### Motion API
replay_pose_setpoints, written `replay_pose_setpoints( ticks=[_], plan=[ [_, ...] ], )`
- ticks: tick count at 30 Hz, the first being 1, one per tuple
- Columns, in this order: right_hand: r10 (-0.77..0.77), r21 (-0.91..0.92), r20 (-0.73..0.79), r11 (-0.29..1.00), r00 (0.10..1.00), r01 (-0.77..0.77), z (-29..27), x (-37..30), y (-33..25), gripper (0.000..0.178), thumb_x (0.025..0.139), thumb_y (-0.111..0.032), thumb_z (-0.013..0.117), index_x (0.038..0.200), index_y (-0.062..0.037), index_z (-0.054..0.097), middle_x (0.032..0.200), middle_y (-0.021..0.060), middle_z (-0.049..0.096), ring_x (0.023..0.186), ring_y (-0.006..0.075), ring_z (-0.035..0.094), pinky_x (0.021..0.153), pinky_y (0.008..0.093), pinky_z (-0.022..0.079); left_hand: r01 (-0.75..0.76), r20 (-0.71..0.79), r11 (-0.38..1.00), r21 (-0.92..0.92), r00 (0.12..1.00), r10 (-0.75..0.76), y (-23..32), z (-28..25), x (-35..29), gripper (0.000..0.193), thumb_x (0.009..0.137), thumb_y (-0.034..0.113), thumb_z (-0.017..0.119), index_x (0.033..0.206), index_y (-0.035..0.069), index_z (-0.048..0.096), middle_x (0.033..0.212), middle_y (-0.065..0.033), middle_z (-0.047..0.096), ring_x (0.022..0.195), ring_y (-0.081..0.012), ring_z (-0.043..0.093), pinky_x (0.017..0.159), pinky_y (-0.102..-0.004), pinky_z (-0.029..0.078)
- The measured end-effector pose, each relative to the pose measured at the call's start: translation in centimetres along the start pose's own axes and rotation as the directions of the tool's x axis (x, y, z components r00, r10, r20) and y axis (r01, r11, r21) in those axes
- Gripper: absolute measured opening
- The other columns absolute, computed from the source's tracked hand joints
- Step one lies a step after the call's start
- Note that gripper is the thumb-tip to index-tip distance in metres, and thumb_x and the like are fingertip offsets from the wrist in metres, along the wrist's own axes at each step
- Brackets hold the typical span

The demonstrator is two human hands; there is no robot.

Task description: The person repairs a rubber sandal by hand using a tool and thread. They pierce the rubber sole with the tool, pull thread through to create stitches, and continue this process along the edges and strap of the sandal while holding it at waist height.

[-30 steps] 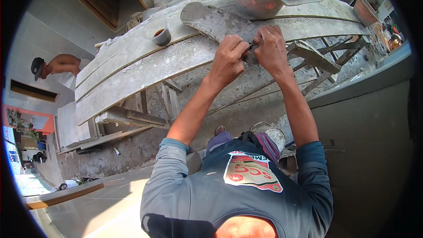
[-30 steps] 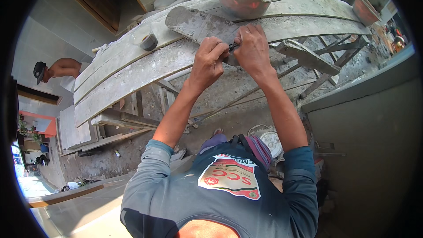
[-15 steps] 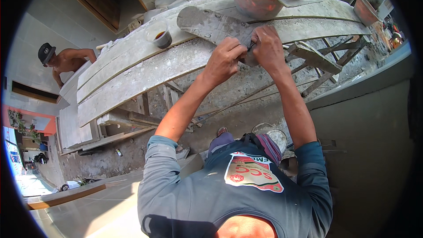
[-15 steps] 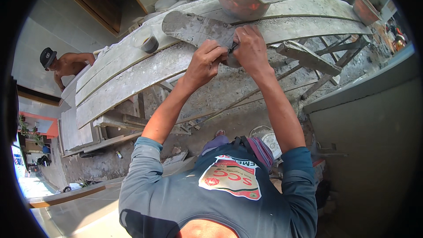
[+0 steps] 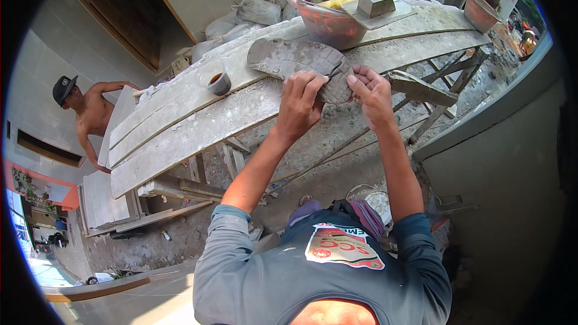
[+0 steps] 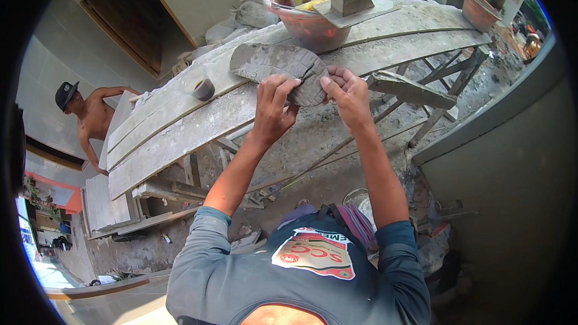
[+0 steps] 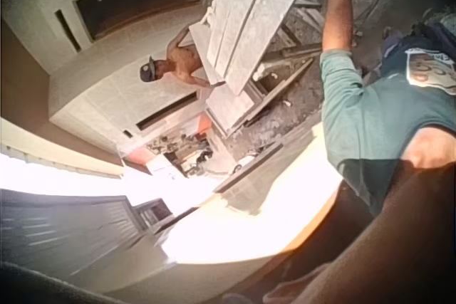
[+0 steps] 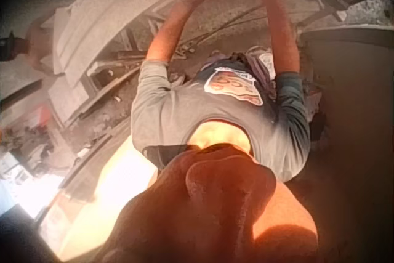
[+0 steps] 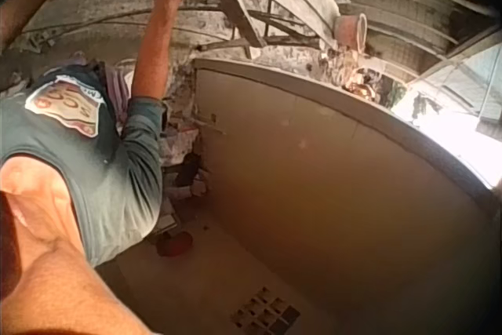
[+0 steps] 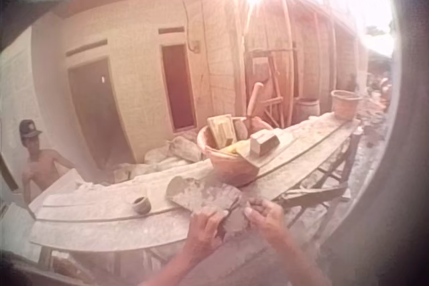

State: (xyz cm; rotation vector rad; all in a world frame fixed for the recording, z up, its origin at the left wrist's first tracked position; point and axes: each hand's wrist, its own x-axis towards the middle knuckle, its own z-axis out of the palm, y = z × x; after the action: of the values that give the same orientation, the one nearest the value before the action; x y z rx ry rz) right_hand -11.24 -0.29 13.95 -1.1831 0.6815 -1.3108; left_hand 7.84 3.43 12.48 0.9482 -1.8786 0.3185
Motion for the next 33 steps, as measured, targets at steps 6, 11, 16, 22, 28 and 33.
replay_pose_setpoints(
  ticks=[6,11,16,22,28,33],
  plan=[
    [-0.065,0.176,-0.137,0.98,0.988,0.089,-0.2,-8.6,-7.6,0.034,0.097,-0.012,0.063,0.122,0.0074,0.053,0.104,0.0097,0.068,0.081,0.0116,0.064,0.067,0.0247,0.051,-0.316,-0.236,0.933,-0.17,0.933,0.272,6.7,-1.5,4.3,0.04,0.074,0.001,0.069,0.114,0.004,0.066,0.109,-0.0108,0.06,0.099,-0.0305,0.059,0.084,-0.0416,0.05],
    [-0.355,0.168,-0.504,0.854,0.787,0.493,-1.5,-14.9,-9.7,0.041,0.101,-0.027,0.059,0.124,0.0061,0.05,0.114,0.0144,0.063,0.1,0.0168,0.063,0.083,0.0299,0.05,-0.348,-0.231,0.774,-0.529,0.937,0.263,13.5,-2.2,8.9,0.038,0.073,-0.003,0.073,0.109,0.002,0.068,0.101,-0.0134,0.064,0.089,-0.0295,0.063,0.08,-0.0384,0.054],
    [-0.529,-0.592,-0.535,0.791,0.659,0.154,-5.1,-18.8,-4.7,0.034,0.1,-0.022,0.06,0.124,0.0005,0.052,0.101,0.0071,0.06,0.09,0.0137,0.056,0.082,0.0306,0.046,0.294,0.239,0.529,-0.796,0.956,-0.173,15.4,5.5,6.6,0.015,0.088,0.008,0.072,0.098,-0.002,0.067,0.087,-0.0144,0.066,0.077,-0.0222,0.066,0.071,-0.0312,0.052],
    [-0.447,-0.842,-0.533,0.36,0.718,-0.401,-8.5,-18.0,-0.4,0.037,0.098,-0.034,0.058,0.097,0.0025,0.064,0.094,0.0245,0.066,0.091,0.0433,0.061,0.08,0.0493,0.046,0.785,0.768,0.097,-0.611,0.618,-0.168,15.7,16.6,-0.6,0.016,0.091,0.012,0.069,0.098,-0.002,0.066,0.084,-0.0056,0.071,0.074,-0.0101,0.062,0.067,-0.0273,0.05],
    [-0.282,-0.782,-0.594,0.421,0.753,-0.459,-14.5,-20.5,6.5,0.028,0.1,-0.019,0.051,0.086,0.0038,0.06,0.08,0.027,0.062,0.078,0.0469,0.061,0.069,0.0527,0.044,0.816,0.844,0.285,-0.503,0.535,-0.044,14.9,23.1,-6.7,0.016,0.086,0.011,0.07,0.094,-0.002,0.071,0.079,-0.007,0.072,0.07,-0.011,0.063,0.065,-0.0291,0.05],
    [-0.138,-0.739,-0.606,0.461,0.783,-0.491,-17.4,-22.9,12.1,0.03,0.098,-0.021,0.051,0.082,0.0032,0.06,0.079,0.0274,0.062,0.078,0.0474,0.061,0.071,0.0549,0.046,0.837,0.88,0.454,-0.305,0.43,-0.202,15.5,25.7,-12.6,0.023,0.086,0.015,0.071,0.101,-0.002,0.071,0.082,-0.0112,0.074,0.073,-0.0128,0.066,0.066,-0.0312,0.051]
  ],
)
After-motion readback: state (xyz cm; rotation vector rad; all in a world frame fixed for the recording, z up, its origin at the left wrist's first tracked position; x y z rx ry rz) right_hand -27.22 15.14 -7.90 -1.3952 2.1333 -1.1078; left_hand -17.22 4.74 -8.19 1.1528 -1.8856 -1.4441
